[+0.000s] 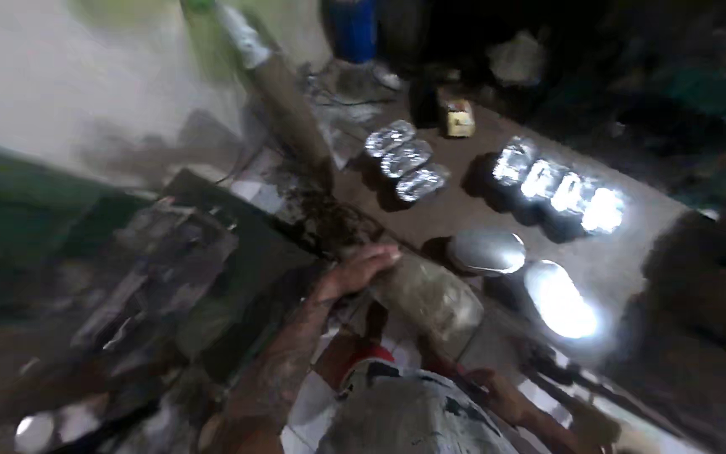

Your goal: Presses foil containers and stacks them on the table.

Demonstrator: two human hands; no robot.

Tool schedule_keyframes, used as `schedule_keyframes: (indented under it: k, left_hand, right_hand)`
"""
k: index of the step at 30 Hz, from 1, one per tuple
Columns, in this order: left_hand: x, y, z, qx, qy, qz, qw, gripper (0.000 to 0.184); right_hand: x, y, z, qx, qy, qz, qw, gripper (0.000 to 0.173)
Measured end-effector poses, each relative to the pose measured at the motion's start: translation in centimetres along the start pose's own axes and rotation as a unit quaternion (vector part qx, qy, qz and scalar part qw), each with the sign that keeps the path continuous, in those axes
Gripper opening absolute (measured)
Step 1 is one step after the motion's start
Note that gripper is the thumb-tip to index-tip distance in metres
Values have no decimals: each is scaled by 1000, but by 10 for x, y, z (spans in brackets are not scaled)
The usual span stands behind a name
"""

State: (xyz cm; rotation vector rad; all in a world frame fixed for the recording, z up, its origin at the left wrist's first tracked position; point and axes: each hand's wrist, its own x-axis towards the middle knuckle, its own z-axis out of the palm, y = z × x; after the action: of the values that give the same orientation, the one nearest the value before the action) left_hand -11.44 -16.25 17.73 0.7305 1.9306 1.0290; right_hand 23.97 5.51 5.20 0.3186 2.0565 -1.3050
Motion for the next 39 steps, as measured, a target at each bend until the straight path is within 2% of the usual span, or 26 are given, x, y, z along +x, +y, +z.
schedule_keyframes:
  k: [2,3,5,6,7,8,10,11,13,15,17,18,20,21,23,25,26,27,29,31,32,34,36,37,38,39]
  left_hand:
    - [-33,3,-53,-90,129,36,987,56]
    - [-39,3,-81,-150,218,42,964,53]
    - [-36,1,-133,-259,391,48,882,43]
    - [-33,-1,-151,-295,448,46,843,45]
    - [-35,-8,-162,-279,477,53,832,48]
    - [-45,-25,-163,-196,478,42,855,54]
    - [-81,-76,-154,49,418,-98,902,69]
    - [-102,-107,-157,124,381,-173,899,73]
    - [-148,-162,-170,177,331,-251,892,69]
    - [-197,-170,-176,150,262,-224,927,60]
    - [-242,-165,-170,129,181,-187,957,54]
    - [-261,-168,-168,152,143,-195,958,50]
    - [-292,-202,-171,239,111,-195,945,40]
    - [-304,-221,-173,274,105,-186,938,36]
    - [-323,-209,-169,288,97,-203,931,39]
    - [-340,-159,-148,249,96,-199,943,42]
    - [-350,-134,-134,209,102,-170,958,36]
    - [-359,-115,-119,160,101,-131,973,28]
    - [-361,-94,-88,54,95,-29,994,24]
    - [-356,-83,-67,19,88,61,994,23]
    - [-356,-79,-63,12,87,78,993,28]
    - [-359,-76,-50,-41,92,49,994,42]
    - [-360,-75,-43,-61,72,-20,995,29]
    - [-358,-72,-44,-49,24,-63,997,25]
    - [-353,-73,-45,-35,-18,-75,996,26]
    - [-346,-78,-45,-31,-50,-55,997,27]
  right_hand:
    - [19,-19,-12,-4,-20,43,999,32]
    - [29,-29,-16,1,-8,66,998,31]
    - [50,-51,-14,31,52,71,996,30]
    - [61,-71,-17,43,78,59,994,30]
    - [73,-95,-18,45,107,27,993,28]
    - [86,-120,-17,45,143,-17,989,27]
    - [120,-162,-12,41,189,-79,978,25]
    - [138,-182,-10,37,198,-103,974,27]
    - [167,-231,-1,14,218,-164,962,29]
    - [194,-285,13,-51,233,-268,933,26]
    - [221,-331,32,-178,228,-401,869,20]
    - [233,-352,42,-250,203,-457,829,20]
    - [267,-389,60,-376,118,-568,722,24]
    - [286,-408,67,-429,61,-594,678,24]
    - [322,-445,83,-523,-26,-563,640,28]
    - [335,-471,109,-575,-56,-496,648,30]
    - [331,-479,131,-575,-80,-463,670,33]
    - [326,-487,158,-571,-105,-443,683,37]
    - [313,-502,223,-543,-114,-438,708,31]
    - [300,-521,256,-548,-138,-416,713,29]
    - [298,-528,252,-554,-163,-402,710,33]
    - [286,-531,209,-586,-239,-397,665,44]
    - [249,-548,135,-593,-327,-360,642,46]
    - [232,-559,89,-561,-356,-346,662,42]
    - [233,-561,37,-501,-361,-382,688,39]
    - [260,-552,-13,-400,-318,-498,701,37]
